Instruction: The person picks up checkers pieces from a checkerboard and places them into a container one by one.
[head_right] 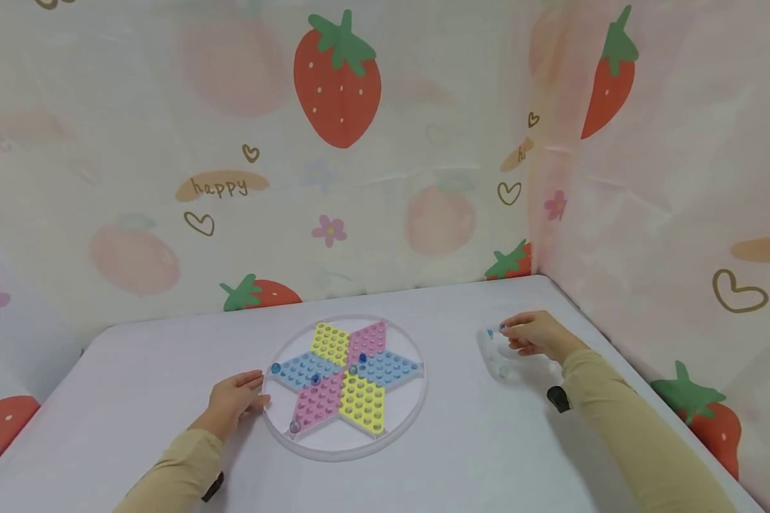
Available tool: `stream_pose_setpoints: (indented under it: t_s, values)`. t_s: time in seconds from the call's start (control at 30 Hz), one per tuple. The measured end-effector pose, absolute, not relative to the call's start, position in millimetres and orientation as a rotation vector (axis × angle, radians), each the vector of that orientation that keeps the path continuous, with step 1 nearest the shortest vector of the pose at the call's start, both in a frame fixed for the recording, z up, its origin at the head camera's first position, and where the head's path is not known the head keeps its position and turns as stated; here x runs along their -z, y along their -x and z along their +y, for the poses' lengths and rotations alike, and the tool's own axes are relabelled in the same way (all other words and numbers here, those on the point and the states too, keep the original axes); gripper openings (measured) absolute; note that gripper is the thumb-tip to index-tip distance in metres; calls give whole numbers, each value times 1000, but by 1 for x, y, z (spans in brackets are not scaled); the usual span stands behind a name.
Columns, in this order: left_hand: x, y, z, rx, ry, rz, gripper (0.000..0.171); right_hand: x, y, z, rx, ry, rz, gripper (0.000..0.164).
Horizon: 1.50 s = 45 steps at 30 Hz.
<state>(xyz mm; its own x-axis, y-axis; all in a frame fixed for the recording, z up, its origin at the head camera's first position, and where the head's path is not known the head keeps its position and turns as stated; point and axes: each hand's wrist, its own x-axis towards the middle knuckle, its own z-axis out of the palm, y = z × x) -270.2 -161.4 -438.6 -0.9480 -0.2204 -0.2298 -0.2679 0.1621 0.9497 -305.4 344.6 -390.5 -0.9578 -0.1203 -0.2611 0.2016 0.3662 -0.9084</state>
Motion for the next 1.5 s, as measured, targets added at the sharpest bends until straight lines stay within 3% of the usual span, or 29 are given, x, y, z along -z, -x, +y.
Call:
stream_pose_setpoints:
  t_s: [0.27,0.67,1.5]
  values:
    - [440,276,-162,-2016,543,2228,62,404,316,346,1499,-141,2380,42]
    - [432,274,-162,-2013,576,2166,64,408,321,343,1483,-220,2344,30]
    - [440,281,-173,-1924,673,2204,65,397,321,336,1647,-74,2363,53]
